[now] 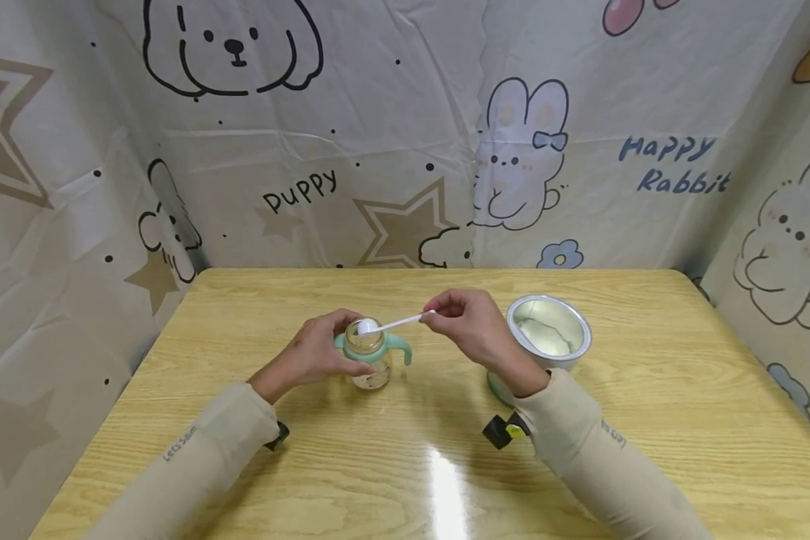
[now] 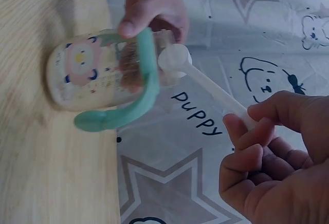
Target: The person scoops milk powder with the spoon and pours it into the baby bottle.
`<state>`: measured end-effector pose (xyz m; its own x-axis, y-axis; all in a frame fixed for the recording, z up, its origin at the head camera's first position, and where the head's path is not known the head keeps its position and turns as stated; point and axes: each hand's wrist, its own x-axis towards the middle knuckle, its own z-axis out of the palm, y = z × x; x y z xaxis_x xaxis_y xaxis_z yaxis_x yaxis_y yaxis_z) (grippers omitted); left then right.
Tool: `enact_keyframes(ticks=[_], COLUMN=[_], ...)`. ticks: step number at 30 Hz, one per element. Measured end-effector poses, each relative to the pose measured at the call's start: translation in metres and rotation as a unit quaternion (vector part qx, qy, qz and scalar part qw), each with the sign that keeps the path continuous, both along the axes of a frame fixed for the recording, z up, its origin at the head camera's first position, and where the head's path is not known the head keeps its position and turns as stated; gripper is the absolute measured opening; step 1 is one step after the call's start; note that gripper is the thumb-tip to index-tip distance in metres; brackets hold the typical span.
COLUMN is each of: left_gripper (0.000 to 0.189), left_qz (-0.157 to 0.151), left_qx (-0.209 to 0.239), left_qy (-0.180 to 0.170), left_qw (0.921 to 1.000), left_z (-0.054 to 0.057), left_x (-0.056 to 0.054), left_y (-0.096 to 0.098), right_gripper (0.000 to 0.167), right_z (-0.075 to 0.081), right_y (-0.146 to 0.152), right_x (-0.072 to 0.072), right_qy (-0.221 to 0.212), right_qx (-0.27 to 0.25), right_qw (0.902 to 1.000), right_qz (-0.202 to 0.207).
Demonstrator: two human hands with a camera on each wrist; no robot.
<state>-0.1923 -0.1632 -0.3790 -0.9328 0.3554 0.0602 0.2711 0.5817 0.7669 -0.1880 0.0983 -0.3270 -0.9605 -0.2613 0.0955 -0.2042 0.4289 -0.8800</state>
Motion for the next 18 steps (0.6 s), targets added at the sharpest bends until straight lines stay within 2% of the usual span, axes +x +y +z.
enact_keyframes(ticks=[9,18], left_gripper=[0.078,0.083], left_qz=[-0.013,-0.022], left_qx=[-0.01,-0.013], left_qy=[-0.009,0.01], left_qw=[0.9998,0.9996], left_z=[0.004,0.007], left_x=[0.0,-0.001], left_y=[-0.001,-0.001], right_gripper=[0.016,0.017], right_z=[0.015,0.029], right_y=[0.008,0.021], right_x=[0.001,-0.003], right_qy=[-0.028,-0.034], right_qx=[-0.029,-0.028], right_qw=[0.9991,0.999], right_qz=[-0.013,-0.011])
